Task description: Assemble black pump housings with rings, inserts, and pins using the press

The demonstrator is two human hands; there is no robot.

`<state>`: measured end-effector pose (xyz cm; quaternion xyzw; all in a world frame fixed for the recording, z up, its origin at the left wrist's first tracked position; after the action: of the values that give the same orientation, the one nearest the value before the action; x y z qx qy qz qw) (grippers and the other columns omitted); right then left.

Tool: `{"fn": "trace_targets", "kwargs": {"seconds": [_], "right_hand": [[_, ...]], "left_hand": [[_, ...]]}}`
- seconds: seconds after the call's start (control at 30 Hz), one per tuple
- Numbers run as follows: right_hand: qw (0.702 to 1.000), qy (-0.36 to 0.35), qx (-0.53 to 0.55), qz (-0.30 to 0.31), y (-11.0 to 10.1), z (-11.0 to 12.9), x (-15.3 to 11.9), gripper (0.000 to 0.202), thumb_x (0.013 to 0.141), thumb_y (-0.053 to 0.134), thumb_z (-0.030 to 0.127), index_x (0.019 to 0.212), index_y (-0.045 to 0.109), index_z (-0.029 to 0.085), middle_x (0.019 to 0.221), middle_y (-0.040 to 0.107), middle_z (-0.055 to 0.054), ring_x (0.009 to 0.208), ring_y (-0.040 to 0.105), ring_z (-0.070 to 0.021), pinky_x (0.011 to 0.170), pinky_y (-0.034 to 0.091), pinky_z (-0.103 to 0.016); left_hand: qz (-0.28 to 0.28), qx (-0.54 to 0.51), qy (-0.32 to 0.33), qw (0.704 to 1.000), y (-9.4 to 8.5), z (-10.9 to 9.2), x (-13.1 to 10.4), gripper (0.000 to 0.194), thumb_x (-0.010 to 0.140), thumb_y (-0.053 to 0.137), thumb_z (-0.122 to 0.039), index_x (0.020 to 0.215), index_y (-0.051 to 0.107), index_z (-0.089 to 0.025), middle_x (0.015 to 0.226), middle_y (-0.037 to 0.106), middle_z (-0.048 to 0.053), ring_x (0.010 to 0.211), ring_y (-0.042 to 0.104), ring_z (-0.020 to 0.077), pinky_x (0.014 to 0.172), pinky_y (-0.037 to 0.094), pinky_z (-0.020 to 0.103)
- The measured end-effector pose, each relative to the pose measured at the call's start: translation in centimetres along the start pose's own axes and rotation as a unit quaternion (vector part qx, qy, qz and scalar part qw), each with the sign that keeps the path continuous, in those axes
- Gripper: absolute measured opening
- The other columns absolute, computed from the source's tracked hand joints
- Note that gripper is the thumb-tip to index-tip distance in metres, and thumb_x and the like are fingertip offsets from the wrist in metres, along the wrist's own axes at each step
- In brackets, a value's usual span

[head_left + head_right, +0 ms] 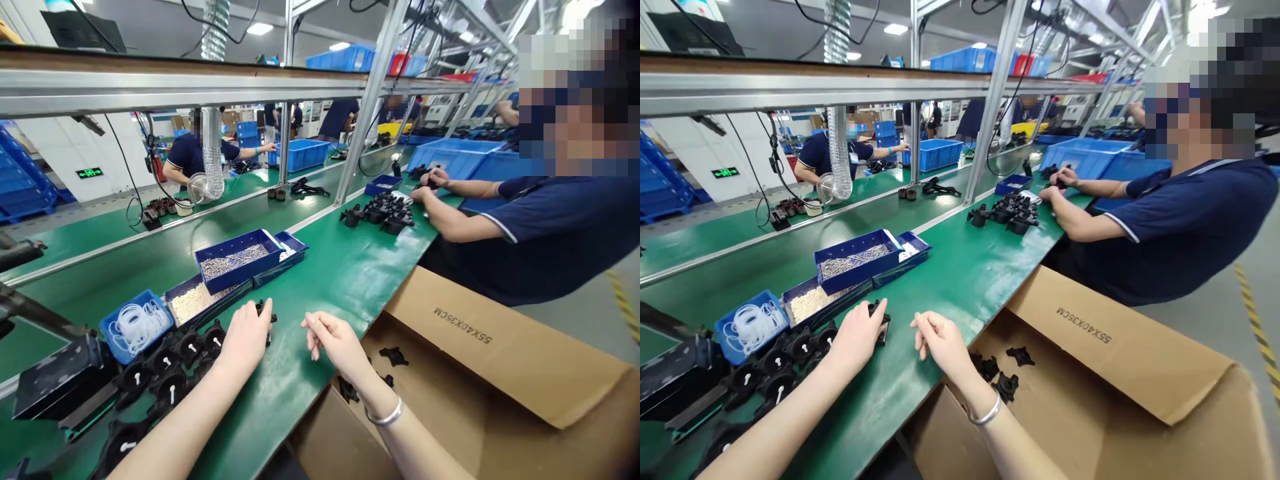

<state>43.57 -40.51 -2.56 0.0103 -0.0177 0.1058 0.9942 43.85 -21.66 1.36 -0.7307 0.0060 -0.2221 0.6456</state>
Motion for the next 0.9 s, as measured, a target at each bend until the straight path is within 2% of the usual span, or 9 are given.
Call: {"fn": "trace_targets", "kwargs": {"seconds": [0.13,0.27,0.37,0.43,0.53,0.6,0.7,0.8,0.9], "right_hand": [[1.000,0.001,0.012,-0.003,-0.4,-0.2,0.2,0.045,0.094,0.054,0.061,0.087,0.061,0.018,0.055,0.060,0.003,0.040,0.054,-0.0115,0.046,0.042,-0.024],[1.000,0.012,0.022,0.016,0.3,-0.6,0.1,0.045,0.094,0.054,0.061,0.087,0.061,0.018,0.054,0.059,0.004,0.040,0.053,-0.0116,0.045,0.042,-0.024],[1.000,0.005,-0.010,0.013,0.6,-0.8,-0.2,0.043,0.096,0.051,0.060,0.089,0.061,0.018,0.056,0.059,0.003,0.042,0.054,-0.0132,0.048,0.044,-0.026],[0.998,-0.024,-0.059,0.000,0.7,-0.8,-0.3,0.041,0.099,0.048,0.056,0.091,0.062,0.019,0.064,0.063,0.000,0.052,0.060,-0.0160,0.055,0.049,-0.029],[0.975,-0.126,-0.184,0.010,2.0,-0.7,-0.1,0.031,0.101,0.047,0.045,0.106,0.065,0.021,0.098,0.071,-0.009,0.092,0.067,-0.0236,0.086,0.054,-0.040],[0.939,-0.206,-0.270,0.053,3.8,-1.0,0.3,0.028,0.102,0.047,0.036,0.121,0.063,0.024,0.126,0.065,-0.010,0.121,0.057,-0.0266,0.107,0.044,-0.048],[0.882,-0.260,-0.373,0.124,6.9,-2.5,1.5,0.035,0.101,0.048,0.028,0.134,0.058,0.028,0.145,0.054,-0.006,0.138,0.043,-0.0272,0.116,0.036,-0.051],[0.860,-0.253,-0.426,0.120,8.4,-4.2,3.5,0.037,0.098,0.053,0.025,0.134,0.060,0.028,0.148,0.053,-0.004,0.139,0.042,-0.0297,0.114,0.038,-0.051],[0.870,-0.240,-0.425,0.066,7.9,-4.9,5.6,0.037,0.097,0.052,0.022,0.133,0.060,0.025,0.149,0.053,-0.008,0.139,0.040,-0.0361,0.111,0.036,-0.060]], "left_hand": [[-0.004,-0.002,0.011,1.000,0.5,0.0,-0.6,0.046,0.098,0.040,-0.019,0.143,0.051,-0.020,0.116,0.059,0.018,0.104,0.059,0.0314,0.091,0.049,0.048],[0.030,-0.017,0.020,0.999,-0.3,-0.7,-0.5,0.047,0.095,0.037,-0.010,0.137,0.058,-0.017,0.105,0.063,0.017,0.095,0.063,0.0303,0.087,0.051,0.048],[0.019,-0.058,-0.035,0.998,-3.1,-1.0,-1.4,0.046,0.099,0.044,-0.028,0.144,0.051,-0.019,0.115,0.060,0.019,0.097,0.065,0.0314,0.083,0.054,0.046],[-0.016,-0.143,-0.095,0.985,-5.6,-0.9,-3.4,0.049,0.100,0.045,-0.039,0.147,0.046,-0.024,0.126,0.056,0.018,0.107,0.064,0.0302,0.089,0.054,0.044],[-0.053,-0.275,-0.146,0.949,-7.6,-0.6,-8.6,0.036,0.100,0.046,-0.040,0.133,0.057,-0.030,0.129,0.058,0.011,0.117,0.062,0.0255,0.098,0.053,0.037],[-0.058,-0.308,-0.184,0.932,-7.2,-0.2,-12.5,0.027,0.099,0.049,-0.040,0.118,0.064,-0.028,0.122,0.064,0.009,0.112,0.066,0.0240,0.093,0.056,0.032],[-0.050,-0.270,-0.223,0.935,-5.3,0.4,-16.6,0.024,0.099,0.049,-0.038,0.112,0.065,-0.026,0.115,0.071,0.007,0.102,0.072,0.0225,0.082,0.061,0.029],[-0.050,-0.166,-0.167,0.971,-3.8,0.2,-17.5,0.031,0.100,0.047,-0.034,0.128,0.057,-0.025,0.121,0.072,0.006,0.103,0.073,0.0215,0.080,0.062,0.028],[-0.030,-0.061,-0.067,0.995,-2.8,-0.9,-16.0,0.038,0.100,0.047,-0.026,0.138,0.050,-0.021,0.120,0.072,0.008,0.090,0.076,0.0208,0.073,0.062,0.029]]}}
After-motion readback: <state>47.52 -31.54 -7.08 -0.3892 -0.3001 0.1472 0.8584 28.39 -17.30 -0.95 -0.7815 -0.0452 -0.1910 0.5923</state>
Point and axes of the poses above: each hand's wrist, its own x-axis towards the middle knuckle, its own y-axis out of the palm, z = x × y, the point moved 4 cm from there along x, towards the middle knuckle
